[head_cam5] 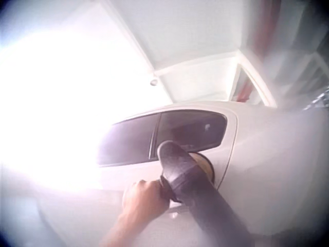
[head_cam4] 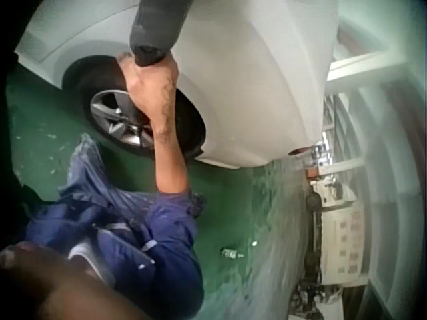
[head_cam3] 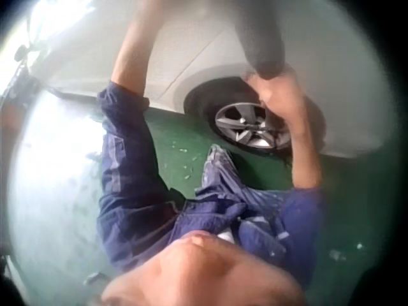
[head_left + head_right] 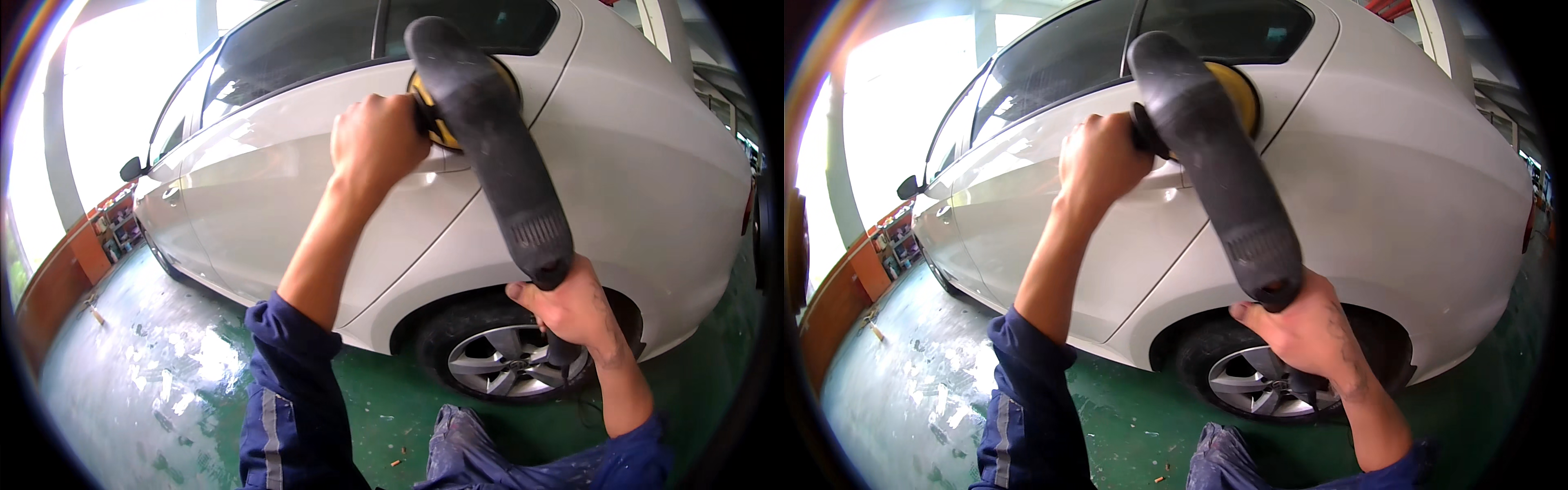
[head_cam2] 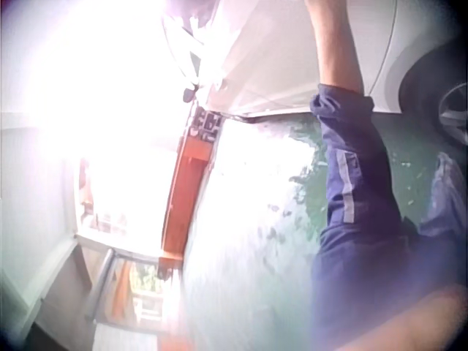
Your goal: The person uses a rotary polisher with a yellow pad to buff the exterior of a white car. They systematically move the tool across the rear quarter panel, trunk, and rear bumper, applying pressure to smooth the paint surface.
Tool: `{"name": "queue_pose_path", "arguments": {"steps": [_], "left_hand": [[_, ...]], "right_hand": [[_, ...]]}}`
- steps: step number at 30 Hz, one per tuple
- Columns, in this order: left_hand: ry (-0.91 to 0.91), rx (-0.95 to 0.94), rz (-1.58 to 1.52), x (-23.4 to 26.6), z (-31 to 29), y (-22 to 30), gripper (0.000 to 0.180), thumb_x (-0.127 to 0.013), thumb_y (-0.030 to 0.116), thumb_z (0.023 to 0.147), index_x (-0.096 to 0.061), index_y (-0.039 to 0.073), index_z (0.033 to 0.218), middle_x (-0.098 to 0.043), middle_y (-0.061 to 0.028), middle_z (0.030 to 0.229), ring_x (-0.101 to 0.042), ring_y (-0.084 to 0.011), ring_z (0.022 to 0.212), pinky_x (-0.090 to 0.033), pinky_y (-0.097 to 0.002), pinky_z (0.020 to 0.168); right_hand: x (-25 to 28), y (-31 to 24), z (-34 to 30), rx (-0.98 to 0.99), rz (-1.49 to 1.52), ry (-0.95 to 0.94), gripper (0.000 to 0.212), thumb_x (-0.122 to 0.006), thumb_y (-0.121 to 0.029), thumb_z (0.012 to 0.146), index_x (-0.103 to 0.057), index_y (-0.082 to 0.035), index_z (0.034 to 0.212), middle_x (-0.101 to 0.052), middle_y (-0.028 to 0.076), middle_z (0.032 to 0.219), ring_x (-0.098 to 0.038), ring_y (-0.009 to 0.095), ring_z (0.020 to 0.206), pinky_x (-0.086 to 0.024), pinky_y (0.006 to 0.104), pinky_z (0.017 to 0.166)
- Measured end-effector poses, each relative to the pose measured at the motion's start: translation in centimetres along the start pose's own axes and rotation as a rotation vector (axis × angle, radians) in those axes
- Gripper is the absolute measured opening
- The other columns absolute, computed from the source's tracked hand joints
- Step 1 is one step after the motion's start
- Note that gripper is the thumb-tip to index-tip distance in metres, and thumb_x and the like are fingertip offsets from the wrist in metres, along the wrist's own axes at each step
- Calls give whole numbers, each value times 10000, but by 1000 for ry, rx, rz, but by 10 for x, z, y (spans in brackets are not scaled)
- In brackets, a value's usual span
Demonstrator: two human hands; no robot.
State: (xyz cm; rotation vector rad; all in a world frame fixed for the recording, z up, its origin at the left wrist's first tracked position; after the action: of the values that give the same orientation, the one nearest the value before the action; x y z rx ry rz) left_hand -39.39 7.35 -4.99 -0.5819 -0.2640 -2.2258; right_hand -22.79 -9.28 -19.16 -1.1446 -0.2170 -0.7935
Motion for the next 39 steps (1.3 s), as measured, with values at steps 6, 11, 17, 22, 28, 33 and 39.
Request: {"name": "queue_pose_path", "arguments": {"steps": [6,11,17,22,28,33,39], "left_hand": [[48,225,92,9,11,-130,259,-738,251,738,-761,46,895,-731,-229,868,-721,-416,841,-581,-482,777],[114,282,113,4,11,-240,272,-715,216,768,-745,15,949,-719,-269,919,-701,-447,899,-562,-513,838],[116,269,135,9,0,-333,325,-734,310,827,-734,35,1001,-728,-229,936,-704,-417,942,-548,-485,794],[100,177,-11,-1,16,-310,328,-727,327,855,-725,44,1021,-726,-236,933,-702,-413,931,-542,-466,784],[-37,-23,-49,-7,77,-168,257,-713,251,834,-740,32,966,-720,-243,920,-712,-400,898,-555,-456,766],[-149,46,-5,-7,72,18,228,-699,182,774,-764,57,953,-743,-206,948,-726,-385,910,-581,-460,814],[-123,-112,-58,-4,26,136,197,-706,178,765,-759,36,891,-732,-204,891,-725,-406,864,-584,-466,784]], "right_hand": [[-51,-70,72,-31,-145,-250,374,-732,-342,852,-654,23,878,-670,192,750,-655,372,756,-514,421,772],[-98,-118,120,57,-275,-391,497,-713,-440,875,-706,54,825,-707,185,780,-711,320,782,-560,398,785],[-151,-149,168,205,-194,-468,405,-705,-404,886,-715,-7,810,-682,95,683,-695,225,619,-563,356,657],[-133,-140,167,187,-84,-450,457,-715,-413,888,-692,42,865,-688,131,733,-698,214,601,-569,343,600],[-28,-104,93,58,9,-428,408,-688,-390,912,-671,16,867,-646,79,642,-654,200,554,-551,363,608],[59,-29,18,-117,166,-184,399,-741,-341,887,-568,-8,752,-578,53,592,-586,159,476,-492,325,494],[103,37,-61,-95,308,36,196,-743,-112,881,-597,3,819,-582,30,612,-573,120,478,-468,299,456]]}}
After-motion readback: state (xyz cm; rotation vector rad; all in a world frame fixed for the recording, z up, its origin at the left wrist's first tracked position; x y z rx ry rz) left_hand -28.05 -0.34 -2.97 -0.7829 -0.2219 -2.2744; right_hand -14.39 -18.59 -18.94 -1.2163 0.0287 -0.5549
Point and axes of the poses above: each hand's wrist, its own z-axis towards the middle knuckle, its own x-axis out of the back of the hand, y = z × x, the point moved 5 cm from there along z, towards the middle knuckle
